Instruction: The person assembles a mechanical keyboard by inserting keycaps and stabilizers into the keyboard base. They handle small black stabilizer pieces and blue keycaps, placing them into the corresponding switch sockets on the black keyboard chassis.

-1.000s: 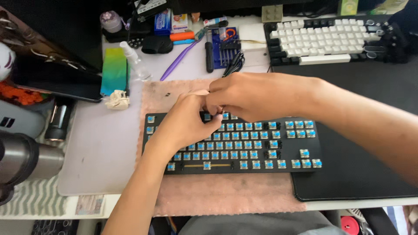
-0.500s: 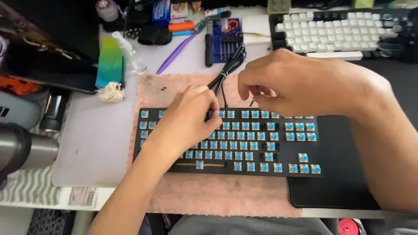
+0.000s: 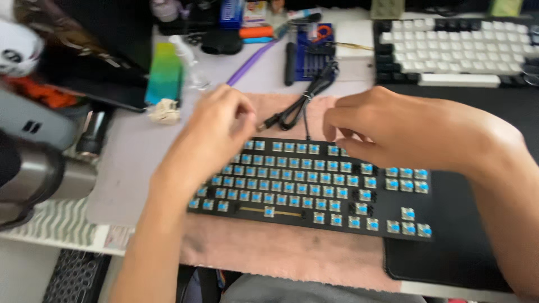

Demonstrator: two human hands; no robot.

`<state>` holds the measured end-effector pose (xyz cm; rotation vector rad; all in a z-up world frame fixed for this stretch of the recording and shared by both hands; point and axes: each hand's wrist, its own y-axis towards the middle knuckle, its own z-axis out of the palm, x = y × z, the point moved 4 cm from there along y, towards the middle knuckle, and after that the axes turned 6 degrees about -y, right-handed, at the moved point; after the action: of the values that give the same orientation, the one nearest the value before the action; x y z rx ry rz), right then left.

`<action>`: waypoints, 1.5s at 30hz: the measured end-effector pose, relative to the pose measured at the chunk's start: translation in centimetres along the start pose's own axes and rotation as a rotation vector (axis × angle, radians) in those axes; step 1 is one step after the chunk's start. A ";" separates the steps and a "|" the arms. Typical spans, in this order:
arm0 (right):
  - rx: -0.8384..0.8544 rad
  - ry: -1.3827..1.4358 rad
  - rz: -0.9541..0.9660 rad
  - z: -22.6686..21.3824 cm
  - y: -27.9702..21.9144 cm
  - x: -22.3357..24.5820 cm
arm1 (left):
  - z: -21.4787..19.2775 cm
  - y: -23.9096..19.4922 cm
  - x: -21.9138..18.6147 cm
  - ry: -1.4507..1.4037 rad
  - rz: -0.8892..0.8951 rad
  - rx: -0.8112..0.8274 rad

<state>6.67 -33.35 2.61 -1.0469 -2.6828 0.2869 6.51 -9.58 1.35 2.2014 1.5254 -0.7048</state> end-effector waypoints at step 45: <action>0.079 -0.029 0.109 -0.1 -0.7 1.4 | 8.3 1.6 -5.9 -0.290 0.094 0.135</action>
<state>5.27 -32.84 3.12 -1.1756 -2.6205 0.4283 4.73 -19.21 -1.77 2.1355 1.2557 -1.0707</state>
